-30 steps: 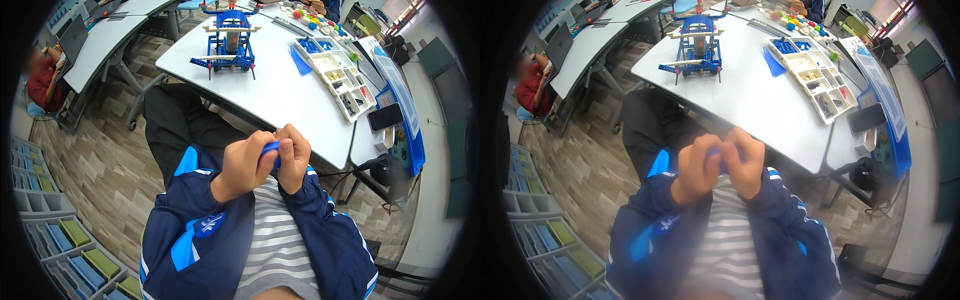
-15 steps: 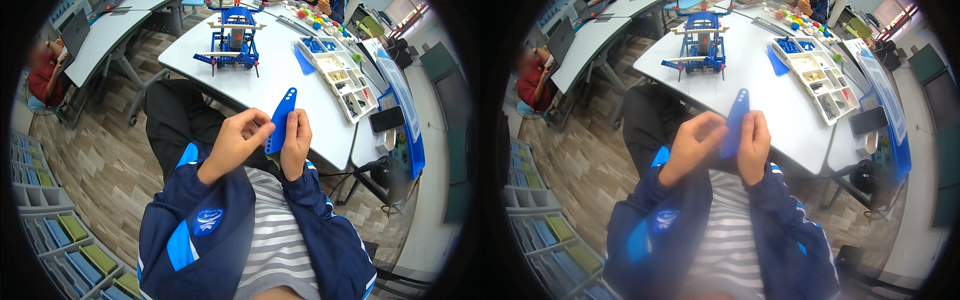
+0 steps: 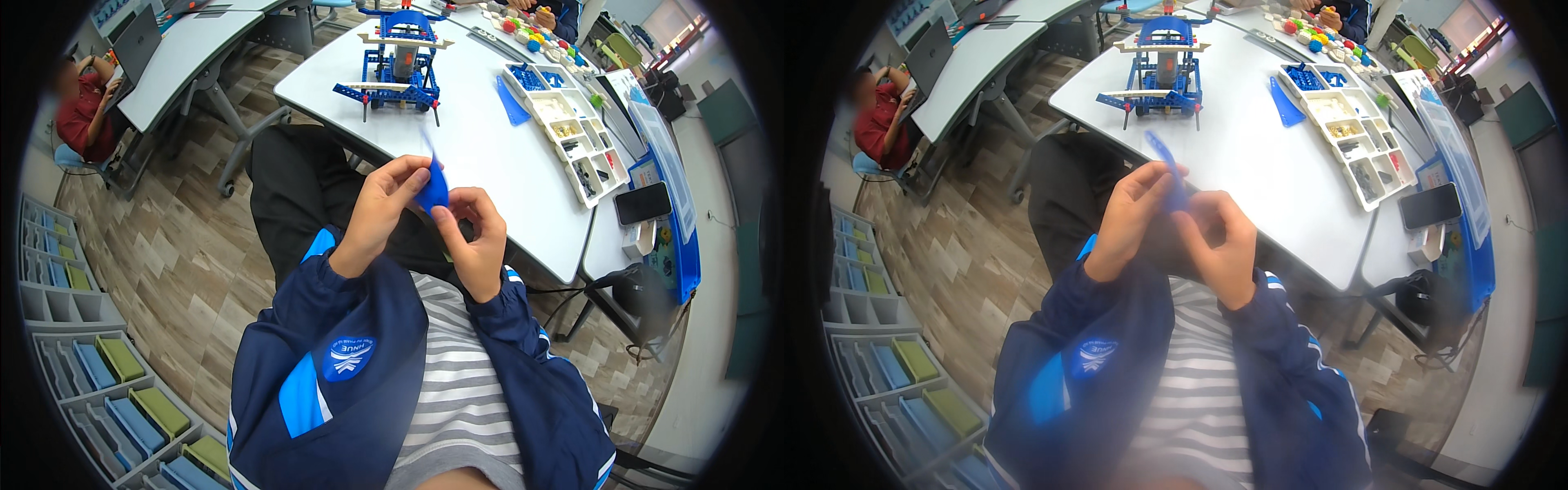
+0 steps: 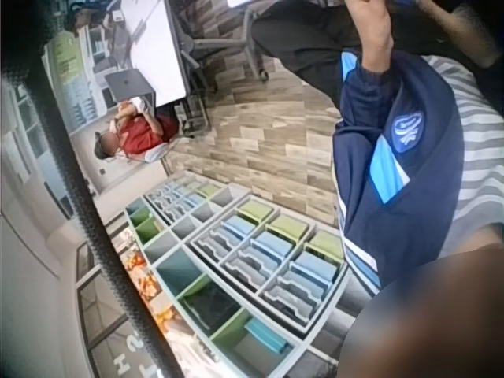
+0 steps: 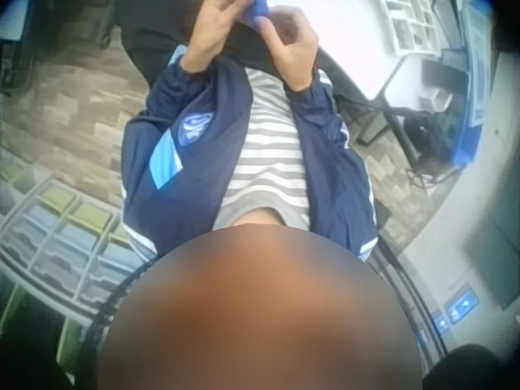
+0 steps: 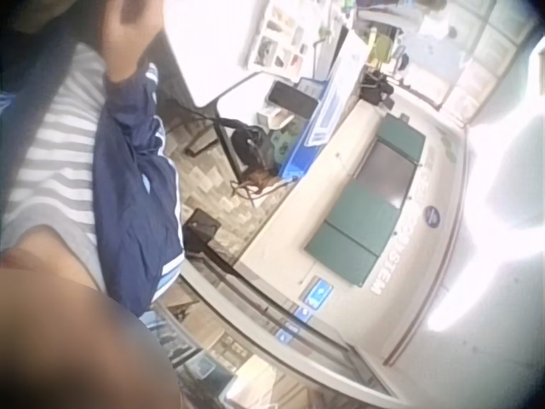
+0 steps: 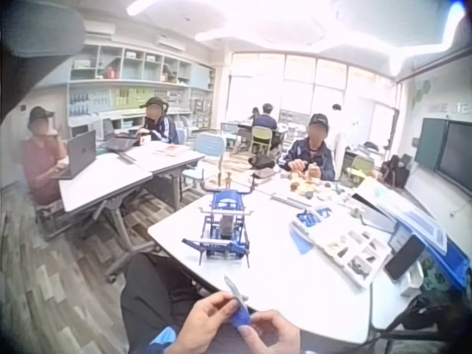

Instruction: The person assembles a blue and white construction kit on a table, attaching curved and triangular blue plates to a frame with red connectors. They repeatedly pick parts from a compartmentalized tray, align and press pieces into place, and adjust the structure while seated.

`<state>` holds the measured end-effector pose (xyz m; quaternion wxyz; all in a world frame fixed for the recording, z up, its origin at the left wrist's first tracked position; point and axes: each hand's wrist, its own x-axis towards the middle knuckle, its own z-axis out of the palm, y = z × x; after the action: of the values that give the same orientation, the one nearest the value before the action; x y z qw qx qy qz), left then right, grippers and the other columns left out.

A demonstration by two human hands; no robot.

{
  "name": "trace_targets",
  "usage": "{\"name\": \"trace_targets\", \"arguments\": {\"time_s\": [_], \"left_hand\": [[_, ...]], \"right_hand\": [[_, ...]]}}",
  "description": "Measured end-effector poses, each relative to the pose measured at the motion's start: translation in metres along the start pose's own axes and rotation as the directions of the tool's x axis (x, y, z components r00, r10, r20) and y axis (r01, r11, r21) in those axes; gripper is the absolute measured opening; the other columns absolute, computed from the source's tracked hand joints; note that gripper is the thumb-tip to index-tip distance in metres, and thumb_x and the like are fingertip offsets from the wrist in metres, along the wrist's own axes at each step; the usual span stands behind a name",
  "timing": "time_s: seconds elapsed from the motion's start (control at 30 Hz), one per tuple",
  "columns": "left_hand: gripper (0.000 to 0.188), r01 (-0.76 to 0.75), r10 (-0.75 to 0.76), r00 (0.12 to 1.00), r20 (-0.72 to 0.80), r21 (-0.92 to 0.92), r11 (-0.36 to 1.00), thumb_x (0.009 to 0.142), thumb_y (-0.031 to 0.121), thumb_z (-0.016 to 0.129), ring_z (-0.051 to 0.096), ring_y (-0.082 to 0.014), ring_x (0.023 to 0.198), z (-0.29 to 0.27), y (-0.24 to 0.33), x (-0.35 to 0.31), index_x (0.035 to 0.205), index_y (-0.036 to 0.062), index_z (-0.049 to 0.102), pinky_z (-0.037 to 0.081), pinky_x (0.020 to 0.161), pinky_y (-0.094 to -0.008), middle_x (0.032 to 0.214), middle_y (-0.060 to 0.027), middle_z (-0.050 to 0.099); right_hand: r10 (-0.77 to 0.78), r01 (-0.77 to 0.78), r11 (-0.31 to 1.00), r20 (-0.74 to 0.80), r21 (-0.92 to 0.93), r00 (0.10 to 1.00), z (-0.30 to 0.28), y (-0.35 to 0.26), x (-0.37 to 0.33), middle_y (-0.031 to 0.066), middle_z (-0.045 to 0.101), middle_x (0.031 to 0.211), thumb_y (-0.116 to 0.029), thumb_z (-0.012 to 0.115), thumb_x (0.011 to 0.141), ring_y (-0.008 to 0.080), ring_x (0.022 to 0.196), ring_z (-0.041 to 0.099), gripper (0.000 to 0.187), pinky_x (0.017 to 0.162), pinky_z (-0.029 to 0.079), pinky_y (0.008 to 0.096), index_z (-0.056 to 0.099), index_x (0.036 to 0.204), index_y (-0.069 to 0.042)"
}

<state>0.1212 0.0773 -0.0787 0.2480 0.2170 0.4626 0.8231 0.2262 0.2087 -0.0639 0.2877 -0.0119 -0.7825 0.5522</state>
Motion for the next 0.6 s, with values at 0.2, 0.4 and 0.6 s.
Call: {"name": "trace_targets", "arguments": {"time_s": [0.2, 0.4, 0.6], "left_hand": [[0.046, -0.200, 0.195, 0.980, 0.047, 0.271, 0.942, 0.105, 0.006, 0.046, 0.052, -0.0249, 0.138, 0.010, 0.006, -0.005, 0.149, -0.0056, 0.044, 0.038, 0.115, -0.0347, 0.149, -0.0187, 0.054], [0.051, -0.202, 0.200, 0.979, 0.030, 0.106, 0.974, 0.109, 0.021, 0.034, 0.048, -0.0289, 0.139, 0.006, 0.026, -0.012, 0.144, -0.0151, 0.045, 0.033, 0.119, -0.0378, 0.150, -0.0251, 0.050], [0.050, -0.270, 0.418, 0.879, -0.229, 0.482, 0.834, 0.113, 0.025, 0.038, 0.060, -0.0388, 0.127, -0.018, 0.030, -0.006, 0.135, -0.0198, 0.047, 0.050, 0.108, -0.0495, 0.134, -0.0328, 0.058]], "right_hand": [[-0.397, 0.358, 0.887, -0.085, -0.291, 0.914, 0.021, 0.004, 0.025, 0.0064, 0.064, 0.080, 0.004, 0.078, 0.085, 0.0108, 0.065, 0.059, 0.016, 0.059, 0.047, 0.0246, 0.066, 0.096, 0.000], [-0.550, 0.528, 0.769, 0.048, -0.360, 0.834, 0.040, 0.018, 0.042, 0.0089, 0.064, 0.098, -0.009, 0.085, 0.065, 0.0290, 0.093, 0.064, 0.030, 0.076, 0.054, 0.0387, 0.069, 0.090, -0.005], [-0.500, 0.484, 0.805, 0.047, -0.342, 0.865, 0.006, 0.023, 0.056, 0.0086, 0.065, 0.109, -0.009, 0.082, 0.072, 0.0279, 0.103, 0.063, 0.023, 0.089, 0.049, 0.0407, 0.069, 0.091, -0.009]]}}
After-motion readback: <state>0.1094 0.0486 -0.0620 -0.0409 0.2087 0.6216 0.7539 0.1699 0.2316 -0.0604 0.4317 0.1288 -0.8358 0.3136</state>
